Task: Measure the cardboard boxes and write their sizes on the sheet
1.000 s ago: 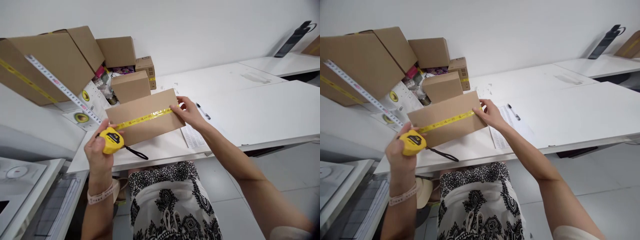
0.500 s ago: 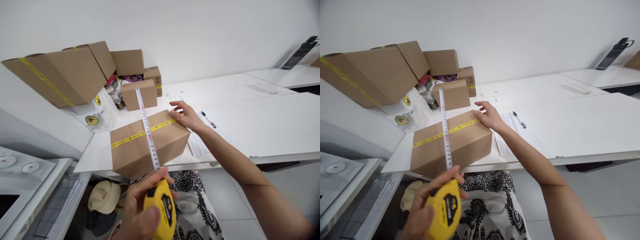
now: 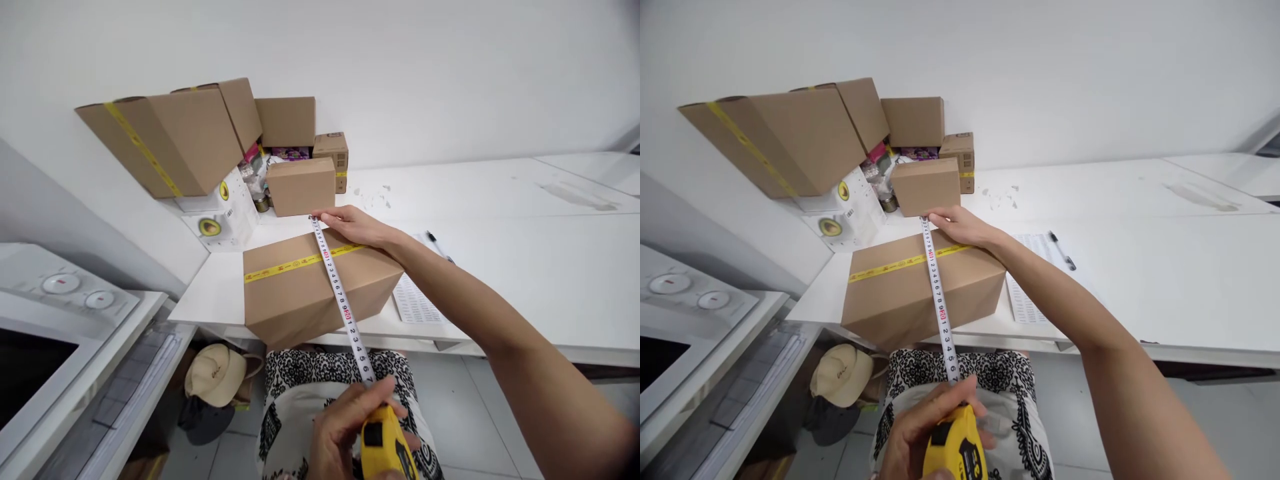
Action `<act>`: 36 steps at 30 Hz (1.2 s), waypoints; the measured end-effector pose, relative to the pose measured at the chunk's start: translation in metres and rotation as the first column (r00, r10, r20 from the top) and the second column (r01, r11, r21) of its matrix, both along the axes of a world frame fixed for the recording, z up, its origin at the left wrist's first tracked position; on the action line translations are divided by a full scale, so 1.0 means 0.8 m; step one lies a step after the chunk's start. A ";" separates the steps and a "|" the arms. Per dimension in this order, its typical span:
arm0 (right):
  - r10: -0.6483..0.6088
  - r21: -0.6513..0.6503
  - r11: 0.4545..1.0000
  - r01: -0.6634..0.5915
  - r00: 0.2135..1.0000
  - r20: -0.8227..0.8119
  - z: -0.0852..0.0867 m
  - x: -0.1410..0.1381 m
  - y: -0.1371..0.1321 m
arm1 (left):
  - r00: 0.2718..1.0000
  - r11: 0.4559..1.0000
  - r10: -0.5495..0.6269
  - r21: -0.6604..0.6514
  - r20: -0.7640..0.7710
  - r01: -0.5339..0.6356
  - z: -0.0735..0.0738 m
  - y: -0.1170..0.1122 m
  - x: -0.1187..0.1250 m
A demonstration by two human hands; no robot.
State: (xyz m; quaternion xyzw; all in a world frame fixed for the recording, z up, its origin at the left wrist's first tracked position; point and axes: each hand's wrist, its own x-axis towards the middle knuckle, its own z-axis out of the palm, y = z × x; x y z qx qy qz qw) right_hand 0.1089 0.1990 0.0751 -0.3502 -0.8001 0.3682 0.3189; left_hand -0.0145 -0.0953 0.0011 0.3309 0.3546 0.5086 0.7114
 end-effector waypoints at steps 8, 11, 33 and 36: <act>-0.030 0.071 0.997 0.014 0.974 0.226 0.001 -0.005 -0.003 | 0.967 0.970 -0.224 -0.066 0.120 0.232 0.004 0.010 0.015; -0.038 0.063 0.998 0.024 0.973 0.229 0.005 -0.005 -0.007 | 0.931 0.942 -0.331 0.000 0.156 0.335 -0.011 0.012 0.025; 0.500 -0.069 0.861 -0.503 0.817 0.286 0.086 0.043 -0.131 | 0.778 0.701 0.431 0.713 -0.456 0.029 0.031 0.117 -0.013; 0.452 -0.051 0.887 -0.459 0.839 0.302 0.083 0.048 -0.136 | 0.772 0.699 0.422 0.713 -0.475 0.057 0.030 0.113 -0.012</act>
